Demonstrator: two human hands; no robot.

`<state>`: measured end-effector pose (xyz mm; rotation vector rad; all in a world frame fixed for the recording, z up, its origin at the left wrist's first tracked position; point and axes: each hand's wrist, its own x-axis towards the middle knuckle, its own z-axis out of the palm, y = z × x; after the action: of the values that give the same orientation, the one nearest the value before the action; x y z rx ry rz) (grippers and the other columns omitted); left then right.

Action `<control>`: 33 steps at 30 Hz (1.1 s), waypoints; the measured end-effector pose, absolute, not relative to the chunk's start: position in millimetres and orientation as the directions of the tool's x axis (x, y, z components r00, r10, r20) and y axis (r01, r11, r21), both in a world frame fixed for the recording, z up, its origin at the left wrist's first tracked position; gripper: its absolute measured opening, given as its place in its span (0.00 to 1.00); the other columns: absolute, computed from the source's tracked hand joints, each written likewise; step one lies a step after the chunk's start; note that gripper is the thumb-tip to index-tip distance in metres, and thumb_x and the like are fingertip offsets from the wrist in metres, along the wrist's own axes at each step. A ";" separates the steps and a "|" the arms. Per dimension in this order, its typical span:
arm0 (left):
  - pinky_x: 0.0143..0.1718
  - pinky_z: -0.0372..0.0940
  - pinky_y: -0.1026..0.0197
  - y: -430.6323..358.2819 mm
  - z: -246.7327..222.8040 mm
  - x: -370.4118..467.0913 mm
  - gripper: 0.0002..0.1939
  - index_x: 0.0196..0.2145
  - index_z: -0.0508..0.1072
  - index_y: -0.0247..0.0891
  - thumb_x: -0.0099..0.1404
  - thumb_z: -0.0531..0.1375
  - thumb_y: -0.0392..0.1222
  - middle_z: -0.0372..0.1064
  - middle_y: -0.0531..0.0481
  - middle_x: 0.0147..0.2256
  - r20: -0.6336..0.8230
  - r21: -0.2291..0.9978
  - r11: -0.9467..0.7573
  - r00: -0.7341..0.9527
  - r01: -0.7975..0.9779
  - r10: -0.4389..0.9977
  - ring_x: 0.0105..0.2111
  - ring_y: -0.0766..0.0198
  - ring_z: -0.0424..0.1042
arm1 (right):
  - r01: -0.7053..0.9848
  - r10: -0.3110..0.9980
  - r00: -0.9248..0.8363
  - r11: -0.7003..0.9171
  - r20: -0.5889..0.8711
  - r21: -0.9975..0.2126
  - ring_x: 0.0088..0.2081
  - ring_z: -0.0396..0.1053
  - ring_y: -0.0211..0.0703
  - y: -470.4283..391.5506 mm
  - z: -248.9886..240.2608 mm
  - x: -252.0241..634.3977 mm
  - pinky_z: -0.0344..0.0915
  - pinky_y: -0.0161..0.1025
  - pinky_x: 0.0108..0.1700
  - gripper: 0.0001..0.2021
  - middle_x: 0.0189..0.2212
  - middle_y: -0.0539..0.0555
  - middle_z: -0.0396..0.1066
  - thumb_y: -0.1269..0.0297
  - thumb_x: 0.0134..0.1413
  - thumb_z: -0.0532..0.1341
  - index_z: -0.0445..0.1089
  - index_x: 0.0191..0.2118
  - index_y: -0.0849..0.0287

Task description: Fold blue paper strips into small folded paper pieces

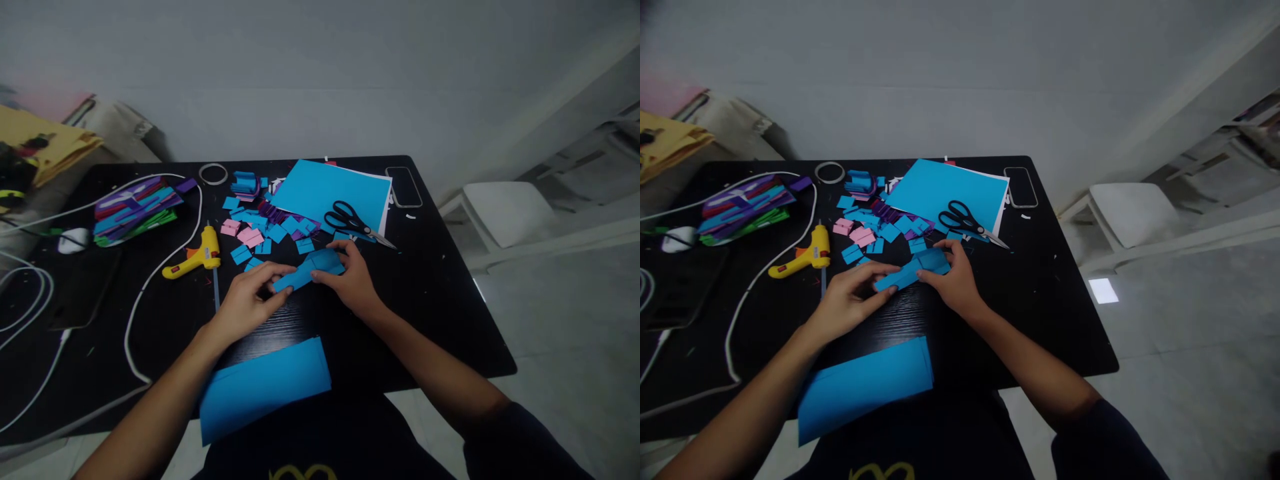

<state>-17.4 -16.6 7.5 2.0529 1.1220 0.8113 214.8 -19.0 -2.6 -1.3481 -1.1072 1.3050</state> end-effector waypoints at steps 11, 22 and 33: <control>0.44 0.72 0.62 -16.3 9.0 -14.0 0.09 0.48 0.78 0.37 0.74 0.61 0.41 0.80 0.47 0.42 0.350 0.627 -0.560 0.445 0.542 0.824 0.41 0.61 0.80 | 0.140 0.996 -0.018 -0.080 -0.084 -0.987 0.38 0.74 0.47 -19.0 -7.8 213.2 0.70 0.44 0.42 0.23 0.39 0.51 0.76 0.63 0.42 0.74 0.70 0.46 0.53; 0.47 0.73 0.60 -14.7 3.7 -14.1 0.10 0.50 0.78 0.40 0.74 0.61 0.39 0.78 0.45 0.44 0.388 0.612 -0.636 0.523 0.470 0.759 0.45 0.60 0.79 | 0.275 0.992 -0.112 0.088 0.059 -0.957 0.44 0.77 0.46 -24.1 -6.9 208.8 0.69 0.43 0.52 0.11 0.40 0.48 0.79 0.67 0.49 0.70 0.76 0.40 0.53; 0.42 0.71 0.62 -21.1 6.7 -5.1 0.06 0.44 0.79 0.38 0.72 0.62 0.38 0.79 0.48 0.38 0.375 0.645 -0.556 0.417 0.524 0.828 0.38 0.62 0.78 | 0.390 0.978 -0.154 0.194 0.144 -0.900 0.43 0.78 0.46 -31.3 -6.1 203.1 0.71 0.42 0.50 0.08 0.40 0.49 0.81 0.67 0.56 0.69 0.77 0.42 0.53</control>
<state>-5.1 -21.1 6.7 2.2458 1.1502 0.9505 203.1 -31.3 -6.1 -1.3062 -1.6800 0.9383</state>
